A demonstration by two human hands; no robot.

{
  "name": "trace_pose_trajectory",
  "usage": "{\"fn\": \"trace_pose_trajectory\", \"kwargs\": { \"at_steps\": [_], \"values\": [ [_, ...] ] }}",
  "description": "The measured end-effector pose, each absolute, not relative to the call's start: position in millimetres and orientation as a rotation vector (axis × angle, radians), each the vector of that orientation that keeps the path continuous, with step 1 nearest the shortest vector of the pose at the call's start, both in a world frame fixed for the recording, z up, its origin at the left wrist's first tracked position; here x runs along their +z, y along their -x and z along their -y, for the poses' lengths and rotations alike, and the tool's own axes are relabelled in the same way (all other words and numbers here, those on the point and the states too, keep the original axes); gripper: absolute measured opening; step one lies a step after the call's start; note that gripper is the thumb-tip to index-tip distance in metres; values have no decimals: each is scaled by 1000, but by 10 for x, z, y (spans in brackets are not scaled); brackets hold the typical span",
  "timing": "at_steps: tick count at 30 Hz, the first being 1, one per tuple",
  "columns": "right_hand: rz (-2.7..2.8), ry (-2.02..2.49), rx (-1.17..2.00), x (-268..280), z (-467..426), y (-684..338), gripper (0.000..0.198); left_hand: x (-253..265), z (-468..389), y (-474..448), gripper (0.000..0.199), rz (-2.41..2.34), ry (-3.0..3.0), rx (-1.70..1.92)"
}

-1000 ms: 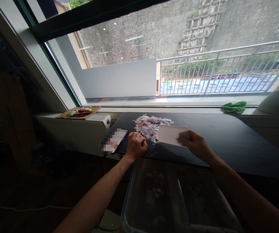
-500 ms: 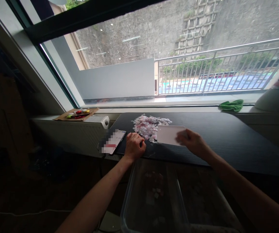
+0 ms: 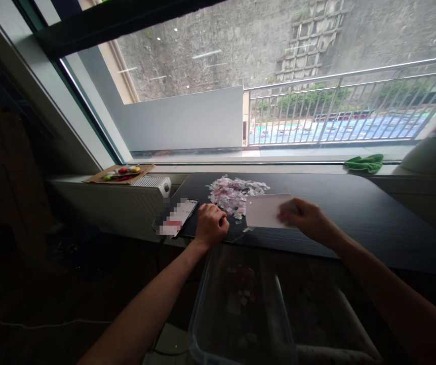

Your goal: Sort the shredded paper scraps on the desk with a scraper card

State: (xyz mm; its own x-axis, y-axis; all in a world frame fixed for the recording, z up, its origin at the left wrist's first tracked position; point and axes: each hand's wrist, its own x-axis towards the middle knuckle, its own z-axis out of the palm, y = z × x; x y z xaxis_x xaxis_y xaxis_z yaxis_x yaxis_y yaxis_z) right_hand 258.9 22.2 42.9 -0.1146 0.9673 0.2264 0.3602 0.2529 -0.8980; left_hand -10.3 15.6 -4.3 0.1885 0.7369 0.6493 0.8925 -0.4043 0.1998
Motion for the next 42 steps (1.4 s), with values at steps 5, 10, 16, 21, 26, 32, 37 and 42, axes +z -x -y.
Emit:
{"fn": "trace_pose_trajectory", "kwargs": {
  "at_steps": [5, 10, 16, 21, 26, 32, 37, 42],
  "values": [
    [1569, 1315, 847, 419, -184, -2708, 24, -37, -154, 97, 12, 1583, 2234, -1023],
    [1529, 1326, 975, 357, -103, -2784, 23, -30, -147, 97, 12, 1571, 2230, -1007],
    [1461, 1300, 1012, 333, -129, -2717, 22, -32, -148, 97, 12, 1583, 2226, -1003],
    [1546, 1381, 928, 366, -122, -2739, 16, -18, -143, 93, 13, 1582, 2233, -1011],
    [1543, 1356, 897, 411, -114, -2712, 17, -13, -139, 89, 12, 1591, 2238, -1007],
    [1626, 1365, 849, 483, -91, -2619, 15, -21, -140, 95, 12, 1591, 2230, -1009],
    [1623, 1375, 856, 504, -61, -2655, 20, -15, -135, 93, 11, 1585, 2236, -1003],
    [1685, 1332, 846, 445, -155, -2558, 17, -25, -142, 95, 13, 1599, 2232, -1000]
  ]
}}
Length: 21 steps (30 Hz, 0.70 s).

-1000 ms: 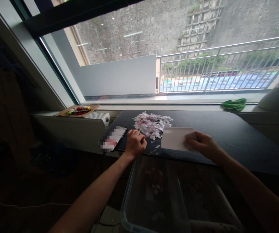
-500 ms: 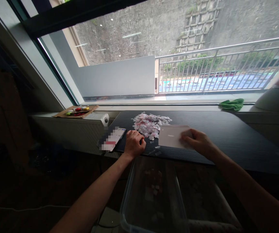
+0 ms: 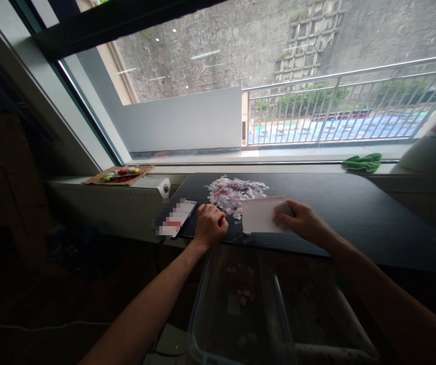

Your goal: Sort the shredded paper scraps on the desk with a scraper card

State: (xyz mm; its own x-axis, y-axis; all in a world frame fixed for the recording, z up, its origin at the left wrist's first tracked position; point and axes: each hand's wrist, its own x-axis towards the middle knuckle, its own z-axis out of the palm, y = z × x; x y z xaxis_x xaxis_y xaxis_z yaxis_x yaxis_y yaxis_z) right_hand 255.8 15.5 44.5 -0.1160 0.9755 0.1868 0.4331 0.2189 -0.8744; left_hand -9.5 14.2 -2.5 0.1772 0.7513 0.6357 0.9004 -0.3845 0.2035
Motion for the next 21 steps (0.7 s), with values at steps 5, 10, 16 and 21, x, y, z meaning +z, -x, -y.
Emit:
{"fn": "trace_pose_trajectory", "kwargs": {
  "at_steps": [5, 10, 16, 21],
  "values": [
    [1688, 1393, 705, 489, -172, -2558, 14, -25, -144, 98, 13, 1592, 2231, -1000],
    [1634, 1339, 742, 525, -128, -2634, 16, -19, -143, 95, 12, 1587, 2231, -1009],
    [1543, 1256, 1013, 347, -118, -2687, 25, -8, -134, 89, 12, 1590, 2229, -1014],
    [1504, 1297, 1172, 262, -88, -2771, 20, -6, -132, 92, 12, 1588, 2232, -1012]
  ]
}}
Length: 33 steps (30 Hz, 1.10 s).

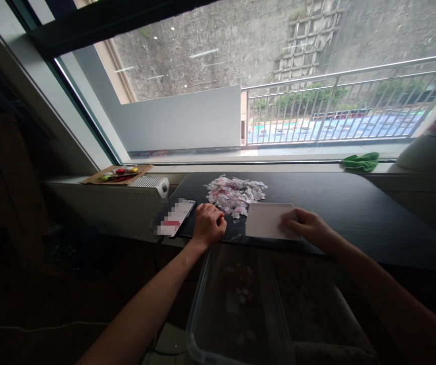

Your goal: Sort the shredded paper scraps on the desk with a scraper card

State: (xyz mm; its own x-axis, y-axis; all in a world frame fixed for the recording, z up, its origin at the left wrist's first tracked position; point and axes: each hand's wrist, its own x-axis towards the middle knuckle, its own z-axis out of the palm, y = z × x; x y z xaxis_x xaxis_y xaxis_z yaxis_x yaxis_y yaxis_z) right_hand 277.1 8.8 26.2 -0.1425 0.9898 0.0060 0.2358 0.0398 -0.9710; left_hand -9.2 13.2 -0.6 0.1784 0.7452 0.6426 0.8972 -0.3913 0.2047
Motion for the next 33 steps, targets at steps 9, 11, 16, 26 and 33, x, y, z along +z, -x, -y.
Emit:
{"fn": "trace_pose_trajectory", "kwargs": {
  "at_steps": [9, 11, 16, 26, 33],
  "values": [
    [1299, 1362, 1293, 236, 0, -2735, 20, -18, -140, 94, 12, 1591, 2223, -1001],
    [1299, 1342, 1331, 221, 14, -2708, 23, -22, -141, 96, 11, 1587, 2221, -1004],
    [1357, 1296, 1381, 224, 64, -2675, 33, -27, -143, 101, 12, 1591, 2227, -1009],
    [1545, 1401, 828, 366, -110, -2795, 21, -12, -137, 90, 13, 1604, 2219, -987],
    [1688, 1467, 688, 433, -100, -2715, 17, -4, -130, 95, 14, 1597, 2217, -990]
  ]
}}
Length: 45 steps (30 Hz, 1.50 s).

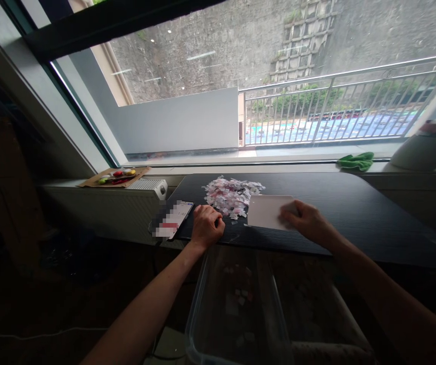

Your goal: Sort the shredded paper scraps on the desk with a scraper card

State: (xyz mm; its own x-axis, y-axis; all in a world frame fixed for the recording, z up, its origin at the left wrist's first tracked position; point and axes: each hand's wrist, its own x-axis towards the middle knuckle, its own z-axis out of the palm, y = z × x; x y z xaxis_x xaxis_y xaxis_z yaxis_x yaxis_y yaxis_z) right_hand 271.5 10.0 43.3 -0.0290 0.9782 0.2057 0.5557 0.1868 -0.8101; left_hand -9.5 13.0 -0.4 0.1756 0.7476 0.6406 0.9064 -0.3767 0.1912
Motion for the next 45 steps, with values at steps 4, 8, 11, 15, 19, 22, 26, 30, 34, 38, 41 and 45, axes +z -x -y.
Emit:
{"fn": "trace_pose_trajectory", "kwargs": {
  "at_steps": [4, 8, 11, 15, 19, 22, 26, 30, 34, 38, 41, 45],
  "values": [
    [1754, 1512, 634, 522, 39, -3109, 18, -8, -131, 98, 13, 1578, 2213, -1001],
    [1659, 1523, 703, 588, 76, -3340, 23, -13, -131, 97, 12, 1576, 2216, -981],
    [1530, 1320, 965, 534, -101, -3097, 29, -19, -130, 99, 12, 1583, 2200, -973],
    [1468, 1189, 1189, 417, -450, -2653, 31, -25, -130, 108, 13, 1582, 2196, -972],
    [1500, 1209, 1382, 402, -586, -2724, 31, -21, -129, 111, 14, 1576, 2198, -966],
    [1582, 1228, 1527, 484, -509, -3055, 35, -15, -128, 109, 13, 1574, 2194, -975],
    [1670, 1303, 1518, 610, -357, -3407, 35, -12, -131, 111, 13, 1561, 2211, -981],
    [1640, 1323, 1443, 589, -291, -3519, 36, -14, -136, 120, 13, 1563, 2208, -981],
    [1579, 1351, 1484, 486, -246, -3577, 38, -17, -142, 132, 13, 1558, 2209, -962],
    [1554, 1349, 1524, 452, -173, -3618, 37, -19, -147, 144, 14, 1550, 2212, -952],
    [1561, 1328, 1528, 463, -131, -3635, 37, -21, -148, 146, 14, 1553, 2207, -954],
    [1601, 1346, 1521, 510, -71, -3696, 38, -26, -145, 140, 14, 1555, 2198, -970]
  ]
}}
